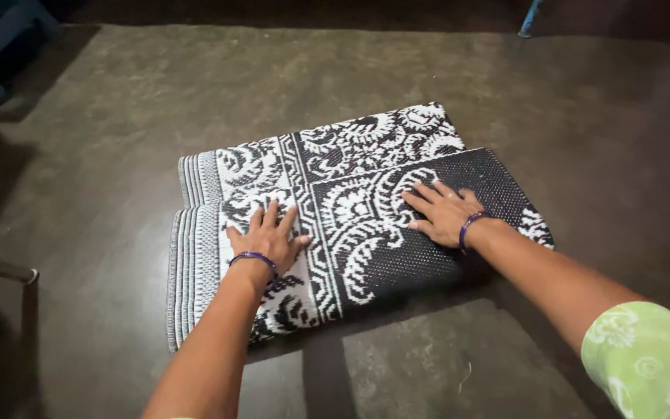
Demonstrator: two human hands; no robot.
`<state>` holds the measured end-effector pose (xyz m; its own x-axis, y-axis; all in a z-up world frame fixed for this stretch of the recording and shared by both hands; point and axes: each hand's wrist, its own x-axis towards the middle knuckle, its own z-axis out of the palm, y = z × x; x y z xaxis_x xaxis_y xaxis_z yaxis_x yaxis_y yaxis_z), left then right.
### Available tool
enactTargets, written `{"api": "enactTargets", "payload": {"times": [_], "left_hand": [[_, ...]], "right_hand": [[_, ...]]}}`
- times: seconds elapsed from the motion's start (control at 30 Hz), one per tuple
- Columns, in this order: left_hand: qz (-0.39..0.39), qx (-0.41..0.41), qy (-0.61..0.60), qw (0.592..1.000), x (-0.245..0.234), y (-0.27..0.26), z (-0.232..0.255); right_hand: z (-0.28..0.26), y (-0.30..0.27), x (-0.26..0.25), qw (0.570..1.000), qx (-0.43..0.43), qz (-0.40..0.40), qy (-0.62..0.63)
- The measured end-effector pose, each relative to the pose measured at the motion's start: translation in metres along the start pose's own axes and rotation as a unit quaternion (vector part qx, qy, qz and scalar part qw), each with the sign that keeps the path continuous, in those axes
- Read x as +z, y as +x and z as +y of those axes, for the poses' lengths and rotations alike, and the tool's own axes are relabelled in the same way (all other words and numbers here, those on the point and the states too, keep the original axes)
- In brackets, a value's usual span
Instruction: The person places a black backpack on a teal suitcase and then proceeds to fold a large black and white patterned mat on the floor. The mat is folded multiple times into a compact rectangular shape.
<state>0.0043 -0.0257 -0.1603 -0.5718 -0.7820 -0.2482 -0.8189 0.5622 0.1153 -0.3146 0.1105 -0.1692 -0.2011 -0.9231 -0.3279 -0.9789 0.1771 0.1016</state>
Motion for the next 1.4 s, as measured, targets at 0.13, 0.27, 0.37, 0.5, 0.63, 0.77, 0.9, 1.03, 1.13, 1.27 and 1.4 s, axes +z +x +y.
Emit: {"api": "enactTargets", "payload": {"times": [0.13, 0.27, 0.37, 0.5, 0.63, 0.77, 0.9, 1.03, 1.13, 1.27, 1.4], "left_hand": [[-0.039, -0.013, -0.001, 0.999, 0.013, -0.013, 0.005], [-0.035, -0.012, 0.040, 0.999, 0.012, -0.021, 0.016], [0.012, -0.019, 0.000, 1.000, 0.019, -0.017, 0.004], [0.172, -0.160, -0.078, 0.969, 0.037, -0.009, -0.048], [0.175, -0.356, -0.138, 0.908, 0.049, -0.007, -0.085], [0.078, -0.414, -0.172, 0.891, 0.043, -0.020, -0.091], [0.063, -0.404, -0.203, 0.890, 0.032, -0.030, -0.101], [-0.006, -0.399, -0.081, 0.913, 0.036, -0.030, -0.106], [0.075, -0.242, 0.079, 0.964, 0.040, -0.036, -0.090], [-0.037, 0.070, -0.009, 0.997, 0.005, -0.051, -0.034], [-0.155, 0.142, 0.014, 0.977, -0.014, -0.071, 0.016]], "right_hand": [[0.003, 0.002, 0.021, 0.998, 0.001, -0.055, 0.013], [0.002, -0.001, 0.016, 0.997, -0.017, -0.069, 0.001], [0.000, -0.015, 0.005, 0.996, -0.041, -0.085, 0.006], [-0.011, -0.043, -0.015, 0.993, -0.104, -0.055, -0.023], [-0.030, -0.067, -0.032, 0.984, -0.153, -0.078, -0.055], [-0.042, -0.077, -0.037, 0.978, -0.158, -0.110, -0.081], [-0.046, -0.079, -0.025, 0.978, -0.146, -0.099, -0.109], [-0.049, -0.084, -0.008, 0.979, -0.134, -0.097, -0.118], [-0.050, -0.080, 0.000, 0.981, -0.116, -0.127, -0.094], [-0.037, -0.066, 0.008, 0.983, -0.118, -0.126, -0.061], [-0.025, -0.051, -0.001, 0.982, -0.173, -0.070, 0.034]]}}
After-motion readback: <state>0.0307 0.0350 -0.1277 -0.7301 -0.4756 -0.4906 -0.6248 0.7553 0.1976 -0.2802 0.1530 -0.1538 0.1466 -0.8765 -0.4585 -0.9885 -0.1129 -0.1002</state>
